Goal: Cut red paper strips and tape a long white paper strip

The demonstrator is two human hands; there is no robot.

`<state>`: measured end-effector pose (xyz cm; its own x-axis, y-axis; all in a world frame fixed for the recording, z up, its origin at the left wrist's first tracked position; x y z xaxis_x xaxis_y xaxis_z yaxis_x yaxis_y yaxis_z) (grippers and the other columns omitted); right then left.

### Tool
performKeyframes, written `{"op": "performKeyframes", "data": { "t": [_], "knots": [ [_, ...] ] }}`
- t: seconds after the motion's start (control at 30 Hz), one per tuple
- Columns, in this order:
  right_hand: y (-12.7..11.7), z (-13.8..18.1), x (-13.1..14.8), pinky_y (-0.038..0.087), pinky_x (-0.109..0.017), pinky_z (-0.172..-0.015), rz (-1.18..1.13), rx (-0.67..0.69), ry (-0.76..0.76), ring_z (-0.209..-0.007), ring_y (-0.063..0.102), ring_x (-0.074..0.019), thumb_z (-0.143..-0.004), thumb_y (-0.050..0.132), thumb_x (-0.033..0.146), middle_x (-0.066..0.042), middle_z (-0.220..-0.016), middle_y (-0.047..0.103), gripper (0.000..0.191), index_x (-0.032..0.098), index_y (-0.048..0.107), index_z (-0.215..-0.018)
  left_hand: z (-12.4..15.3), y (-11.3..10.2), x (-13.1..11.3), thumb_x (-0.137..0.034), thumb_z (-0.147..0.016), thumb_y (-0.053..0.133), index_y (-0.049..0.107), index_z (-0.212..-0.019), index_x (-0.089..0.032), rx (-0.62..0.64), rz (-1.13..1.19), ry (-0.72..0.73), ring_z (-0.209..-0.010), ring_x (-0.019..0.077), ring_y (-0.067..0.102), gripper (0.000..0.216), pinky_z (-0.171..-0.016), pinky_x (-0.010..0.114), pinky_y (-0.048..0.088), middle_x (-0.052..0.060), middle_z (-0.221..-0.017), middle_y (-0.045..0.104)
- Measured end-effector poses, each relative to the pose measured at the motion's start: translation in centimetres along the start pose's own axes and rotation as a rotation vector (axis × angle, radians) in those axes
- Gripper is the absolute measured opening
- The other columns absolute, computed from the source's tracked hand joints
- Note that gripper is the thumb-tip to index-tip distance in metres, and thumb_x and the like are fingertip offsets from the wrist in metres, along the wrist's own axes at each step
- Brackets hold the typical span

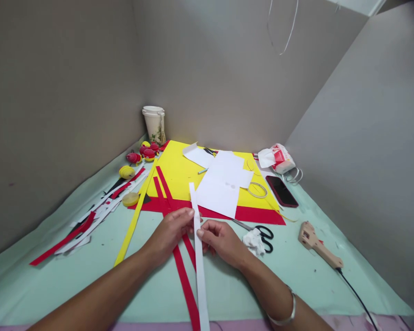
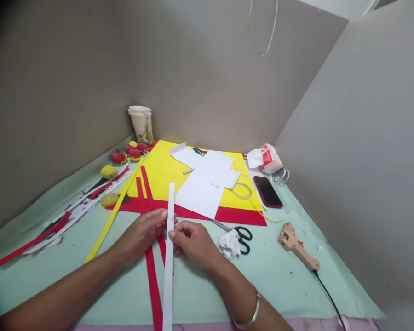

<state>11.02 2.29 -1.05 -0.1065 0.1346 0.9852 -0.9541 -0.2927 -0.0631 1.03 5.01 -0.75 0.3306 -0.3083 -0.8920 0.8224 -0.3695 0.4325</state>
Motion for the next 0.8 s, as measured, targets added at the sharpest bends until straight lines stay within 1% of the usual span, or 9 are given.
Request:
{"op": "performKeyframes", "data": {
  "t": [0.13,0.33,0.57,0.8],
  "knots": [
    [0.1,0.1,0.1,0.038,-0.024,-0.052,0.062,-0.021,-0.053,-0.054,0.051,-0.012,-0.084,0.062,0.045,0.002,-0.061,0.057,0.028,0.018,0.06,-0.076,0.0,-0.2,0.1,-0.033,-0.084,0.066,0.063,-0.076,-0.018,-0.02,0.013,-0.011,-0.066,0.0136,0.059,0.018,-0.067,0.025,0.047,-0.001,-0.07,0.063],
    [0.2,0.2,0.1,0.039,-0.025,-0.058,0.162,-0.037,-0.1,-0.058,0.049,-0.0125,-0.087,0.058,0.04,0.003,-0.063,0.057,0.024,0.02,0.058,-0.074,0.2,-0.5,0.3,-0.036,-0.083,0.067,0.062,-0.076,-0.017,-0.029,-0.115,-0.026,-0.061,0.0138,0.057,0.021,-0.062,0.026,0.046,-0.001,-0.064,0.059],
    [0.2,0.2,0.2,0.038,-0.025,-0.06,0.199,-0.03,-0.103,-0.061,0.049,-0.0124,-0.087,0.057,0.038,0.003,-0.066,0.058,0.022,0.02,0.058,-0.075,0.1,-1.0,0.5,-0.039,-0.08,0.068,0.061,-0.075,-0.017,-0.058,-0.191,-0.028,-0.067,0.0175,0.06,0.024,-0.066,0.03,0.047,0.001,-0.068,0.061],
    [0.5,0.4,0.6,0.037,-0.024,-0.059,0.226,-0.01,-0.121,-0.06,0.047,-0.0113,-0.087,0.056,0.034,0.003,-0.065,0.057,0.019,0.019,0.059,-0.076,0.1,-1.2,0.7,-0.037,-0.08,0.067,0.06,-0.074,-0.017,-0.064,-0.213,-0.015,-0.065,0.0153,0.056,0.022,-0.065,0.027,0.045,0.0,-0.067,0.059]
  ]
}}
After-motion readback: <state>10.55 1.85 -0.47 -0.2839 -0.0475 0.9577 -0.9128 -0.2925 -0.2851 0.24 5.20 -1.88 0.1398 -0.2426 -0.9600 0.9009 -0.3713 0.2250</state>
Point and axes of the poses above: each hand's wrist, its own z-axis away from the middle knuckle, its own y-axis out of the palm, x = y × z, the point moved 9 cm from there along -z, towards the middle knuckle
